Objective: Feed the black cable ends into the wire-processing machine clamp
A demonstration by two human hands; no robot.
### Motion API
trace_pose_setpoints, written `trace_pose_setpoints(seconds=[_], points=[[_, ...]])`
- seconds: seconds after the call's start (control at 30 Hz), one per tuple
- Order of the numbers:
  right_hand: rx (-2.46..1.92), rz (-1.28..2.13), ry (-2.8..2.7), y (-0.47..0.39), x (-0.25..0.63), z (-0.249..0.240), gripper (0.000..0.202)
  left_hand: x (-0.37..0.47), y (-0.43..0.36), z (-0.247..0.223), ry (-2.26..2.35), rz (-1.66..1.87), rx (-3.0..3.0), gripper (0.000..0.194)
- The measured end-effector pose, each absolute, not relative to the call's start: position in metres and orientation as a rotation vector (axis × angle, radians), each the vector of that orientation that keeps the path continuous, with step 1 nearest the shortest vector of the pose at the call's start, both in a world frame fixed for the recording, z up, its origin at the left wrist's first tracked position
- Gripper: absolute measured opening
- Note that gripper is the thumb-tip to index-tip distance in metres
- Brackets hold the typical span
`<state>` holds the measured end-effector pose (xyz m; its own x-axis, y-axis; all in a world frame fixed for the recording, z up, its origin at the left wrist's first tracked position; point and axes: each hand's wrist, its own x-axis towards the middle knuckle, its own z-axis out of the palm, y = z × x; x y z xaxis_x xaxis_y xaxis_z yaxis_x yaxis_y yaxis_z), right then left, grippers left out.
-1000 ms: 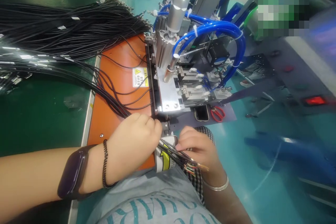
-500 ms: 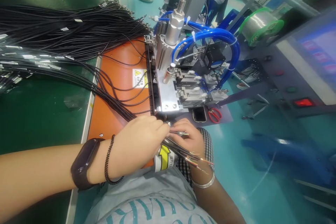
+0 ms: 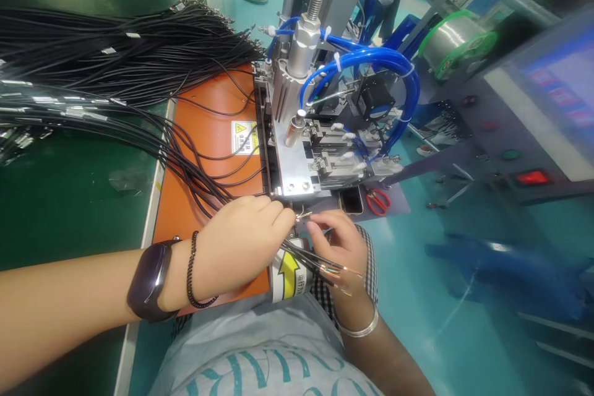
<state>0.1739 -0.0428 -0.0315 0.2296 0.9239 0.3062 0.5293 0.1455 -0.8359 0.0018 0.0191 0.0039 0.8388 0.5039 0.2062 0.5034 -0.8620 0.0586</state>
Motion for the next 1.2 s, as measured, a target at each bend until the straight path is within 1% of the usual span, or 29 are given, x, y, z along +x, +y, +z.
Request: trace_pose_setpoints(seconds=[0.1,0.13,0.2,0.23,0.33,0.43,0.53,0.6,0.73,0.87,0.93,1.0,1.13,1.2], points=[[-1.531,0.481,-1.42,-0.044,0.173,-0.031,0.016,0.002,0.019,0.004,0.823,0.382,3.029,0.011],[-1.534,0.467,-1.426,-0.045,0.173,-0.031,0.016,0.002,0.019,0.003,0.821,0.39,3.036,0.011],[-1.535,0.464,-1.479,-0.044,0.173,-0.031,0.009,0.002,0.019,0.002,0.823,0.403,3.051,0.011],[-1.522,0.488,-1.53,-0.044,0.173,-0.031,0.006,0.002,0.019,0.002,0.824,0.412,3.055,0.011],[-1.481,0.627,-1.664,-0.042,0.175,-0.03,0.008,0.002,0.019,0.001,0.835,0.444,3.054,0.011],[-1.525,0.626,-1.553,-0.04,0.176,-0.029,0.005,0.003,0.018,0.002,0.836,0.433,3.062,0.011],[-1.544,0.574,-1.514,-0.037,0.175,-0.025,0.009,0.003,0.017,0.003,0.794,0.385,3.056,0.012],[-1.488,0.551,-1.599,-0.035,0.174,-0.022,0.013,0.003,0.016,0.004,0.759,0.369,3.055,0.013],[-1.366,0.568,-1.793,-0.029,0.175,-0.018,0.012,0.003,0.014,0.003,0.738,0.364,3.067,0.013],[-1.484,0.694,-1.488,-0.029,0.179,-0.02,0.013,0.001,0.015,0.002,0.774,0.374,3.032,0.012],[-1.477,0.784,-1.366,-0.031,0.18,-0.024,0.01,0.001,0.016,0.001,0.798,0.402,3.026,0.012],[-1.412,0.883,-1.362,-0.032,0.179,-0.028,0.005,0.001,0.016,0.0,0.804,0.43,3.032,0.011],[-1.36,0.996,-1.298,-0.032,0.175,-0.033,0.002,0.001,0.016,-0.001,0.789,0.424,3.016,0.009],[-1.363,1.011,-1.256,-0.033,0.174,-0.034,0.005,0.002,0.014,0.001,0.775,0.379,3.001,0.011]])
